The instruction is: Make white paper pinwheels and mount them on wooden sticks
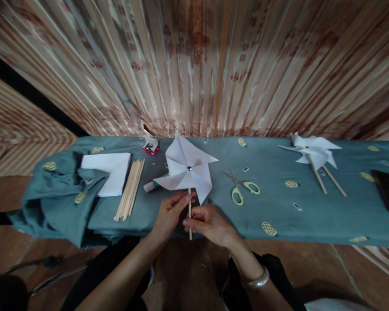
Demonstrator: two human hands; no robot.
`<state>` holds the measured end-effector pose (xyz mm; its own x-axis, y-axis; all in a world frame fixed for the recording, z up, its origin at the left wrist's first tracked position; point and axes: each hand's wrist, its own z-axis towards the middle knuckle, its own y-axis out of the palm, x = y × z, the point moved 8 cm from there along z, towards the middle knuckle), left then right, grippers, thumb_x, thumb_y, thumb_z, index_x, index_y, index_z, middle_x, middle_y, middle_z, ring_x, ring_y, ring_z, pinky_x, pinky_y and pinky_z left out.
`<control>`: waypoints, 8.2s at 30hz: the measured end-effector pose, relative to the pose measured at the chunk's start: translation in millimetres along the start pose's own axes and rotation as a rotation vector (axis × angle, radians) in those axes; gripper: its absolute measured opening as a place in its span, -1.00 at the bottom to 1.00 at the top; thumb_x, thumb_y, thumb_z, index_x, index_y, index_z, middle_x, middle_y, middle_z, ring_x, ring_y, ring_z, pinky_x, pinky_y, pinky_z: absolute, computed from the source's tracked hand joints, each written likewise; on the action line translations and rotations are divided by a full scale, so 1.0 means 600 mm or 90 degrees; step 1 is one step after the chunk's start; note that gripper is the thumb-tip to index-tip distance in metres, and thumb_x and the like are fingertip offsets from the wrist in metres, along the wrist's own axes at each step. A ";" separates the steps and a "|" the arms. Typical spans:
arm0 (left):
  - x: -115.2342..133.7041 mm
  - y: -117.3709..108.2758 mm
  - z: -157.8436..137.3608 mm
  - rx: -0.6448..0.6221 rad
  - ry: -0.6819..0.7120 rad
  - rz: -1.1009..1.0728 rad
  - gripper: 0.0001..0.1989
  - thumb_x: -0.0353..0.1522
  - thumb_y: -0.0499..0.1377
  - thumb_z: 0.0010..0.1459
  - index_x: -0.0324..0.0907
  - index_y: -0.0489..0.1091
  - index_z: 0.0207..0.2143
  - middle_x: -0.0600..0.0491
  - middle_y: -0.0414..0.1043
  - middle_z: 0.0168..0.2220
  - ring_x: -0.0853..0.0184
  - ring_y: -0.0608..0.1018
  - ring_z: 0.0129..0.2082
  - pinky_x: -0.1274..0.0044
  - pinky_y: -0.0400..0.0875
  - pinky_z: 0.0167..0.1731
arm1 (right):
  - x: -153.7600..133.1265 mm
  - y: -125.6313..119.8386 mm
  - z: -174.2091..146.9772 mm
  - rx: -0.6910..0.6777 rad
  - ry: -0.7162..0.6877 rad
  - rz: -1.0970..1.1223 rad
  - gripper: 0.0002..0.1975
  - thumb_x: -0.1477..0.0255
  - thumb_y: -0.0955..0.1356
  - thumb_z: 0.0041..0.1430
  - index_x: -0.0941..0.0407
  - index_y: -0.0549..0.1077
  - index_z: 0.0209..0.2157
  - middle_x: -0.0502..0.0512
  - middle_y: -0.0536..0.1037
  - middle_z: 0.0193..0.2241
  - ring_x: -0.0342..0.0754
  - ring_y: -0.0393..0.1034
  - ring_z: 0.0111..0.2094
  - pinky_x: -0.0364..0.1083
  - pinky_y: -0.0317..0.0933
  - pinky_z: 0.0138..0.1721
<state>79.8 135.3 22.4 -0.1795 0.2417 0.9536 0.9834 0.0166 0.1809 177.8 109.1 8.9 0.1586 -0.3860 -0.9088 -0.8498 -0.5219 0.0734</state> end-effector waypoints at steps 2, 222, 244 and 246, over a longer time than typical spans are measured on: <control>-0.003 0.000 0.000 -0.008 -0.008 -0.002 -0.69 -0.13 0.30 -0.06 -0.20 0.61 -0.41 0.02 0.51 -0.44 0.34 0.46 -0.45 0.54 0.30 -0.40 | 0.000 -0.002 0.002 0.007 -0.003 -0.002 -0.61 0.10 0.47 -0.07 0.17 0.49 -0.46 0.00 0.53 -0.55 -0.20 0.30 -0.55 -0.17 0.20 -0.45; -0.005 -0.030 0.005 0.109 -0.120 -0.396 -0.61 -0.53 0.41 -0.23 -0.27 0.52 -0.24 0.00 0.62 -0.29 0.23 0.63 -0.23 0.39 0.50 -0.06 | -0.079 -0.126 -0.094 0.580 -0.294 -0.753 -0.67 0.40 0.21 0.29 0.24 0.51 -0.08 0.32 0.61 -0.16 0.16 0.50 -0.12 0.11 0.36 -0.10; -0.034 -0.020 -0.005 0.070 -0.109 -0.286 -0.66 -0.43 0.46 -0.31 -0.28 0.56 -0.37 0.02 0.61 -0.37 0.38 0.58 -0.41 0.54 0.45 -0.28 | -0.114 -0.020 -0.058 0.482 -0.470 -0.562 -0.85 0.47 0.34 0.21 0.15 0.52 -0.20 0.20 0.58 -0.17 0.05 0.47 -0.11 0.06 0.38 -0.05; -0.037 -0.025 -0.004 0.074 -0.103 -0.273 -0.68 -0.44 0.45 -0.30 -0.28 0.56 -0.38 0.02 0.61 -0.37 0.38 0.57 -0.40 0.55 0.45 -0.28 | -0.111 -0.021 -0.056 0.486 -0.461 -0.552 -0.86 0.47 0.34 0.20 0.12 0.53 -0.22 0.19 0.57 -0.14 0.05 0.46 -0.09 0.07 0.38 -0.03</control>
<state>69.1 127.3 -0.8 -0.5722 0.3367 0.7479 0.8200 0.2546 0.5127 194.8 115.6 82.5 0.6824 0.4528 -0.5739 -0.7145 0.2472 -0.6545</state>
